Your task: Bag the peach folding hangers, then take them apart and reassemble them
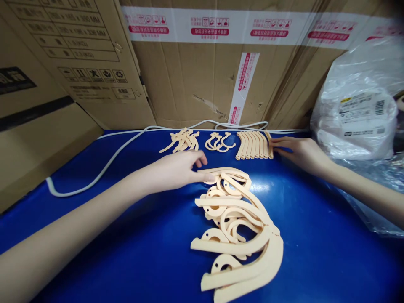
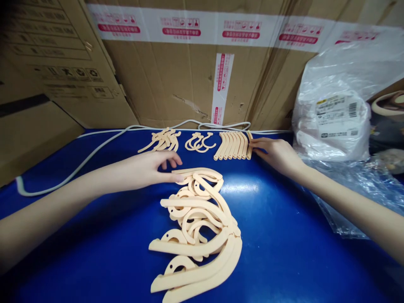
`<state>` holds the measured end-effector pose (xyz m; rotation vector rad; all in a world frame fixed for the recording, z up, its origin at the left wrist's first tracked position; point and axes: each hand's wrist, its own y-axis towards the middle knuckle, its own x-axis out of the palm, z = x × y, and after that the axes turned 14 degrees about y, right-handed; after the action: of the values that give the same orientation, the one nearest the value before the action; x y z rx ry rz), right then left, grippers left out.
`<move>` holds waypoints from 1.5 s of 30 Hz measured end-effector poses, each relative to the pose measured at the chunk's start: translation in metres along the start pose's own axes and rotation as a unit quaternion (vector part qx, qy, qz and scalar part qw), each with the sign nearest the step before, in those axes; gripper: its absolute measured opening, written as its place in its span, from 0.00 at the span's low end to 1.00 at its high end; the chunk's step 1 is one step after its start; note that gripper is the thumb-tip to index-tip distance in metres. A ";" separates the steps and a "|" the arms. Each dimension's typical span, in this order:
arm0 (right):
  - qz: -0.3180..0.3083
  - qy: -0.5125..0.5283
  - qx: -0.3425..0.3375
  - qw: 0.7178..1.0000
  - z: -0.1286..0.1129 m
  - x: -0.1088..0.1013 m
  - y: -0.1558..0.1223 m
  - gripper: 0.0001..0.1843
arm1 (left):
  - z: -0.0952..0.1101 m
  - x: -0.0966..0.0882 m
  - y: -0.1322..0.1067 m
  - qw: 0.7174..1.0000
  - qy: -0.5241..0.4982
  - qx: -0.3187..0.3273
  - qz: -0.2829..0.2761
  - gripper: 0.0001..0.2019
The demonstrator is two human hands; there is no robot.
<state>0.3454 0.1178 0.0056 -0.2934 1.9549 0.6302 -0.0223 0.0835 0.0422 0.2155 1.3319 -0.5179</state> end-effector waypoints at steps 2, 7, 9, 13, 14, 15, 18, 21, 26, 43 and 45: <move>-0.006 0.015 -0.006 1.000 -0.001 0.001 0.001 0.17 | 0.003 0.003 -0.008 0.999 0.018 -0.025 -0.040 0.24; 0.007 0.049 -0.019 0.999 -0.009 0.005 0.005 0.17 | -0.005 0.004 -0.002 0.997 -0.047 -0.028 -0.063 0.17; 0.026 0.059 -0.028 0.998 -0.023 0.007 0.007 0.15 | -0.008 0.002 0.004 0.994 -0.074 -0.026 -0.072 0.14; -0.001 0.133 -0.061 0.989 -0.076 0.015 0.010 0.14 | -0.010 -0.007 0.013 0.992 -0.093 -0.001 -0.079 0.11; -0.025 0.144 -0.073 0.987 -0.091 0.018 0.012 0.15 | -0.010 -0.008 0.015 0.992 -0.104 0.003 -0.074 0.11; -0.029 0.143 -0.082 0.986 -0.105 0.020 0.014 0.16 | -0.008 -0.010 0.016 0.991 -0.120 0.004 -0.064 0.11; -0.036 0.168 -0.082 0.982 -0.130 0.026 0.028 0.20 | 0.003 -0.015 0.021 0.975 -0.221 -0.015 -0.023 0.08; -0.004 0.239 -0.059 0.969 -0.132 0.026 0.050 0.17 | 0.017 -0.019 0.026 0.937 -0.345 -0.036 0.035 0.07; 0.049 0.274 -0.046 0.959 -0.119 0.014 0.080 0.15 | 0.027 -0.025 0.046 0.898 -0.418 -0.028 0.134 0.10; 0.029 0.372 0.101 0.922 -0.107 -0.037 0.098 0.15 | -0.046 -0.023 0.066 0.948 0.109 -0.147 0.261 0.20; 0.071 0.436 0.126 0.888 -0.110 -0.038 0.096 0.15 | -0.057 -0.016 0.069 0.945 0.108 -0.177 0.253 0.18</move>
<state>0.2347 0.1353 0.1065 -0.2982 2.9181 0.3351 -0.0411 0.1721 0.0347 0.3111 1.4883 0.1864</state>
